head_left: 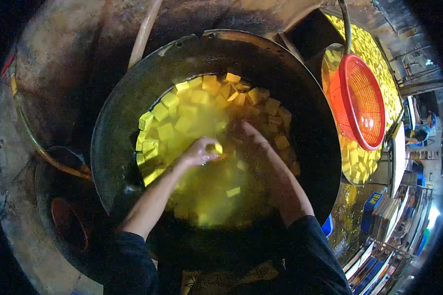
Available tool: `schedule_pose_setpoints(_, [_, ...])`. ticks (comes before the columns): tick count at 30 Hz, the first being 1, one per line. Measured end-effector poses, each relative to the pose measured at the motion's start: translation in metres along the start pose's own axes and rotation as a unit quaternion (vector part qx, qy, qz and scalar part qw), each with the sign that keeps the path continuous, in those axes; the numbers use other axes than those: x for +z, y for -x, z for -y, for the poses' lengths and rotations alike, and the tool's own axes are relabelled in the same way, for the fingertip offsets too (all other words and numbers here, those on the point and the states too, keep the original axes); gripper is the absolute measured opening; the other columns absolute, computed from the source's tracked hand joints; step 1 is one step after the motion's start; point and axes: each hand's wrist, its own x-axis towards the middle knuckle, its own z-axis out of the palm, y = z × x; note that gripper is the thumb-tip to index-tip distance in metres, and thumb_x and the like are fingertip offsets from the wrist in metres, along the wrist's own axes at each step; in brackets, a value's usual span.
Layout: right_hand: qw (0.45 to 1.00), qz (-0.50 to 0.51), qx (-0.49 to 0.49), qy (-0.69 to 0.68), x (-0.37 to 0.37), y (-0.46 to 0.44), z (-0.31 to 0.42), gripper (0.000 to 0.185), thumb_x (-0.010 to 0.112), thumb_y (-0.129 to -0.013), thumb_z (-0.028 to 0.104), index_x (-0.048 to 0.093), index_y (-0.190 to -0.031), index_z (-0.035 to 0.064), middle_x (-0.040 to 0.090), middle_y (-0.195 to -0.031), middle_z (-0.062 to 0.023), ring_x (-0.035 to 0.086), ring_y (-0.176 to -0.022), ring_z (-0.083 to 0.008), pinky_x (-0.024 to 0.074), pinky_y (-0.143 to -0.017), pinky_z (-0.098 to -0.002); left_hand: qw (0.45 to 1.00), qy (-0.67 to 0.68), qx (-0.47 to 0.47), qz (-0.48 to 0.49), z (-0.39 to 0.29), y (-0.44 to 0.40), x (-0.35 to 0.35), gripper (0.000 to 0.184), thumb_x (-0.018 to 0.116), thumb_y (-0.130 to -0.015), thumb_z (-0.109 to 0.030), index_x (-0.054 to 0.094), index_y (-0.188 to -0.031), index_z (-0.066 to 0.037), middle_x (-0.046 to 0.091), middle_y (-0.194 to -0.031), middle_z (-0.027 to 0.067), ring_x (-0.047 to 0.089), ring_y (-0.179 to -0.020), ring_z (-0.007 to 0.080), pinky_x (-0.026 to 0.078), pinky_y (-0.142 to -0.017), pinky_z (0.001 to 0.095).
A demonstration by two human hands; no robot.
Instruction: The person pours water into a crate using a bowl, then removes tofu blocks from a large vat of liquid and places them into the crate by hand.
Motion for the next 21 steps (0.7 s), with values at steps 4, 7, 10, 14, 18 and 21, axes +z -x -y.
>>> schedule_pose_setpoints(4, [0.980,-0.127,0.033,0.152,0.016,0.015,0.039,0.058,0.065,-0.083,0.037,0.045,-0.124,0.0001,0.051,-0.124,-0.0137,0.047,-0.118,-0.0202,0.0390,-0.096,-0.0371,0.964,0.252,0.017,-0.083,0.015,-0.014,-0.009,0.051,0.069,-0.075,-0.014,0.050,-0.123,-0.008,0.053,-0.120,0.0086,0.053,-0.108,0.0205,0.045,-0.092,0.0339])
schedule_pose_setpoints(7, [0.842,-0.219,0.129,0.477,0.065,0.004,0.059,0.075,0.070,-0.075,0.051,0.045,-0.121,-0.0023,0.051,-0.127,-0.0152,0.050,-0.115,-0.0210,0.0421,-0.092,-0.0335,0.872,0.483,-0.011,-0.076,0.002,-0.016,-0.010,0.044,0.062,-0.080,-0.019,0.049,-0.120,-0.008,0.054,-0.118,0.0068,0.054,-0.103,0.0199,0.045,-0.090,0.0335])
schedule_pose_setpoints(10, [0.818,-0.125,0.069,0.557,0.083,-0.015,0.039,0.031,0.073,-0.073,0.023,0.064,-0.096,0.0036,0.067,-0.087,-0.0067,0.063,-0.077,-0.0252,0.0484,-0.070,-0.0330,0.727,0.676,0.030,-0.119,-0.001,-0.034,0.013,0.030,0.049,-0.084,-0.033,0.057,-0.102,-0.010,0.059,-0.102,0.0050,0.057,-0.091,0.0181,0.048,-0.076,0.0343])
schedule_pose_setpoints(14, [0.697,-0.118,0.109,0.699,0.098,-0.031,0.020,0.048,0.071,-0.078,0.022,0.050,-0.110,-0.0060,0.059,-0.102,-0.0113,0.055,-0.097,-0.0144,0.0456,-0.083,-0.0285,0.650,0.736,-0.077,-0.175,-0.019,-0.048,0.023,0.029,0.048,-0.087,-0.032,0.058,-0.100,-0.009,0.062,-0.092,0.0066,0.060,-0.083,0.0204,0.049,-0.075,0.0357])
schedule_pose_setpoints(18, [0.738,-0.079,-0.030,0.669,0.115,-0.032,0.012,0.050,0.061,-0.080,0.015,0.041,-0.122,-0.0036,0.051,-0.118,-0.0135,0.049,-0.107,-0.0157,0.0402,-0.095,-0.0302,0.500,0.844,0.120,-0.151,-0.006,-0.076,0.045,0.034,0.042,-0.090,-0.031,0.058,-0.101,-0.003,0.063,-0.093,0.0092,0.061,-0.084,0.0240,0.050,-0.080,0.0365])
schedule_pose_setpoints(21, [0.394,-0.181,-0.086,0.897,0.092,-0.035,-0.013,0.050,0.051,-0.085,0.018,0.038,-0.128,-0.0028,0.049,-0.124,-0.0155,0.051,-0.109,-0.0208,0.0391,-0.097,-0.0317,0.539,0.815,0.130,-0.168,-0.028,-0.066,0.049,0.034,0.042,-0.089,-0.033,0.058,-0.101,-0.006,0.063,-0.094,0.0075,0.061,-0.086,0.0229,0.049,-0.081,0.0371])
